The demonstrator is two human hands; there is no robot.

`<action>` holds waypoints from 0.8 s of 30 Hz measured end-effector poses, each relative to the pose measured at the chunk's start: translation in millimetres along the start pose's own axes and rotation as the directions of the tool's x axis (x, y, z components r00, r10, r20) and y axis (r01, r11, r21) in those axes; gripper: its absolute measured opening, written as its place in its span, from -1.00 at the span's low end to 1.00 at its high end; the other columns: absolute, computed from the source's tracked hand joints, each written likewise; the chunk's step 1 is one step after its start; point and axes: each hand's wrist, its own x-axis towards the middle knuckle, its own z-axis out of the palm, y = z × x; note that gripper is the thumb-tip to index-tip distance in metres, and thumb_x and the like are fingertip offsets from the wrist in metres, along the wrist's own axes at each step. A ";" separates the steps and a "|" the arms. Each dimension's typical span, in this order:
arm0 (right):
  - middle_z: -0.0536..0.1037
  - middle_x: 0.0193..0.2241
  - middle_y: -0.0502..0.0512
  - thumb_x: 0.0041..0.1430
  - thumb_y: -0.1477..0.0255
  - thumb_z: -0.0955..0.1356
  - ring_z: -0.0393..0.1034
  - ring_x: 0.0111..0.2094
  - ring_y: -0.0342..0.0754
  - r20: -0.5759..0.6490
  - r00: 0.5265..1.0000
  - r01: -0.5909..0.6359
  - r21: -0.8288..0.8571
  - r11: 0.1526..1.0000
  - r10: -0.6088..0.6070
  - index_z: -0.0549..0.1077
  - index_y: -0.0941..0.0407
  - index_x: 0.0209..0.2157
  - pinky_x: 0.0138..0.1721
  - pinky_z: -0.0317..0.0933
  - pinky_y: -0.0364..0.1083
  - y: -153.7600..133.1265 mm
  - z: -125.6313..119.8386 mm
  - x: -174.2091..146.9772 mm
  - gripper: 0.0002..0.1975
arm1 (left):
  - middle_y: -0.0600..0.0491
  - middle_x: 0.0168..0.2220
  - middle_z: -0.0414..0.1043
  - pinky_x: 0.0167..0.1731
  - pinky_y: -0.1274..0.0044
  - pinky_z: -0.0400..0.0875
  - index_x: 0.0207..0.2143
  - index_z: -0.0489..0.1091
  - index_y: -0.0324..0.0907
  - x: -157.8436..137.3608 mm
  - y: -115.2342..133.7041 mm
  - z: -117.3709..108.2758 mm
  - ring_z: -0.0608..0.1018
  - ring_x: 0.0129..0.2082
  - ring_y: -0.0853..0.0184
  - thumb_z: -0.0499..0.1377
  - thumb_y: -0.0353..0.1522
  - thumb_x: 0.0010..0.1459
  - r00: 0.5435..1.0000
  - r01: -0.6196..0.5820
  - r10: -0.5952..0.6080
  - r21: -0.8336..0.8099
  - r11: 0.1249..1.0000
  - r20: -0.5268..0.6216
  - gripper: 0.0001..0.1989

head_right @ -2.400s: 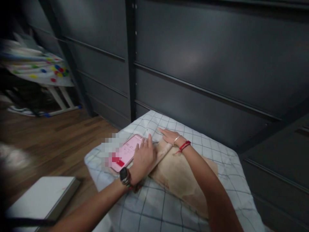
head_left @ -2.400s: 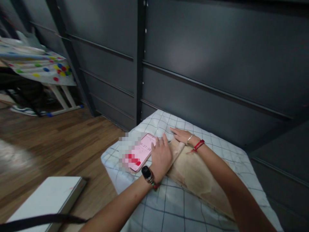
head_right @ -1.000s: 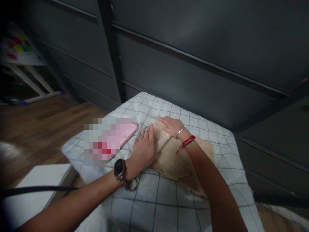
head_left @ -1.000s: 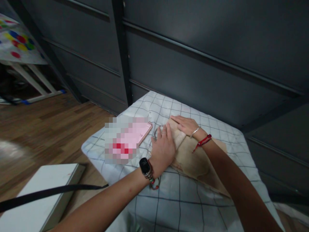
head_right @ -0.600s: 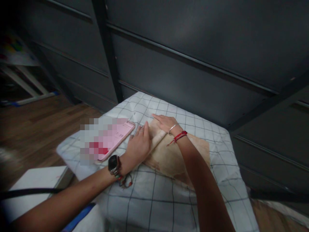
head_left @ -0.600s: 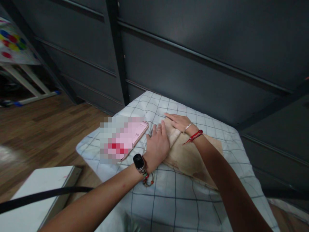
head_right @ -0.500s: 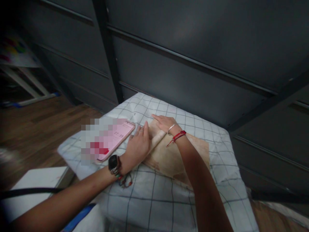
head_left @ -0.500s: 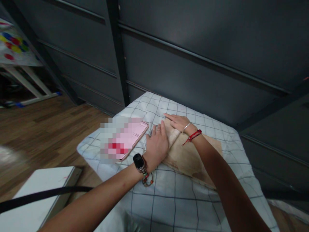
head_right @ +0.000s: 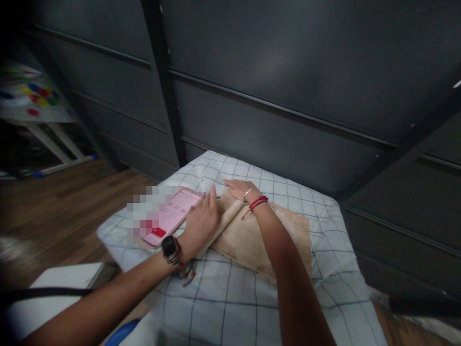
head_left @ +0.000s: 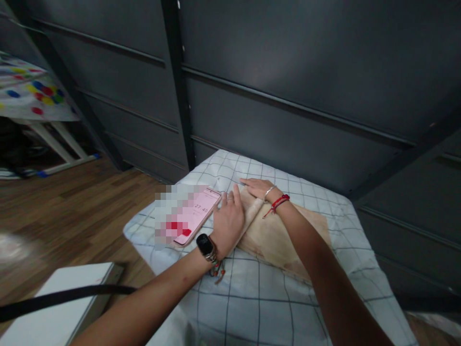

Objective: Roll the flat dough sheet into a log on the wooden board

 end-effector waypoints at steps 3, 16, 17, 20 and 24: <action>0.21 0.23 0.00 0.26 0.42 0.09 0.16 0.17 -0.02 0.014 1.000 0.011 0.012 1.000 -0.011 0.09 0.00 0.26 0.09 0.12 -0.03 -0.1 2.4 10.1 -0.47 | -0.29 0.14 0.26 0.00 0.28 0.31 0.31 -0.15 -0.40 1.6 -1.7 -1.7 0.25 0.19 0.11 -0.19 -0.53 0.24 1.000 0.015 -0.015 0.034 0.999 0.005 -0.43; 0.35 0.10 0.13 0.27 0.47 0.11 0.28 0.06 -0.03 0.010 0.999 0.043 0.025 0.999 -0.043 0.17 0.04 0.23 0.04 0.19 -0.05 -13.9 5.2 49.4 -0.51 | -0.35 0.13 0.25 -0.05 0.34 0.34 0.29 -0.20 -0.53 3.0 -27.1 -20.4 0.28 0.16 0.07 -0.15 -0.37 0.28 0.999 0.034 -0.034 -0.004 0.999 -0.040 -0.40; 0.34 0.13 0.12 0.27 0.49 0.11 0.24 0.10 -0.06 -0.014 0.998 0.056 0.039 0.998 -0.055 0.19 0.07 0.22 0.09 0.13 -0.07 -12.3 5.5 48.9 -0.51 | -0.36 0.11 0.26 -0.06 0.36 0.35 0.28 -0.19 -0.54 0.7 -29.2 -23.3 0.29 0.15 0.07 -0.14 -0.30 0.29 1.000 0.003 -0.004 -0.037 0.999 -0.014 -0.37; 0.29 0.17 0.17 0.27 0.48 0.13 0.15 0.17 -0.06 -0.100 0.993 0.071 0.098 0.993 -0.061 0.22 0.19 0.20 0.17 0.02 -0.09 -3.7 6.8 36.3 -0.53 | -0.34 0.14 0.23 -0.03 0.34 0.32 0.26 -0.11 -0.52 -12.2 -30.4 -19.7 0.29 0.16 0.03 -0.08 -0.17 0.26 0.988 -0.121 0.128 -0.085 0.989 0.086 -0.30; 0.39 0.09 0.18 0.31 0.37 0.13 0.25 0.09 -0.03 -0.182 0.978 0.125 0.122 0.985 -0.102 0.32 0.16 0.14 0.13 0.09 -0.05 12.9 7.4 -9.0 -0.57 | -0.32 0.15 0.21 0.05 0.32 0.25 0.20 0.07 -0.47 -27.9 -25.9 -0.9 0.28 0.16 0.02 0.00 -0.37 0.22 0.973 -0.216 0.215 -0.001 0.976 0.087 -0.46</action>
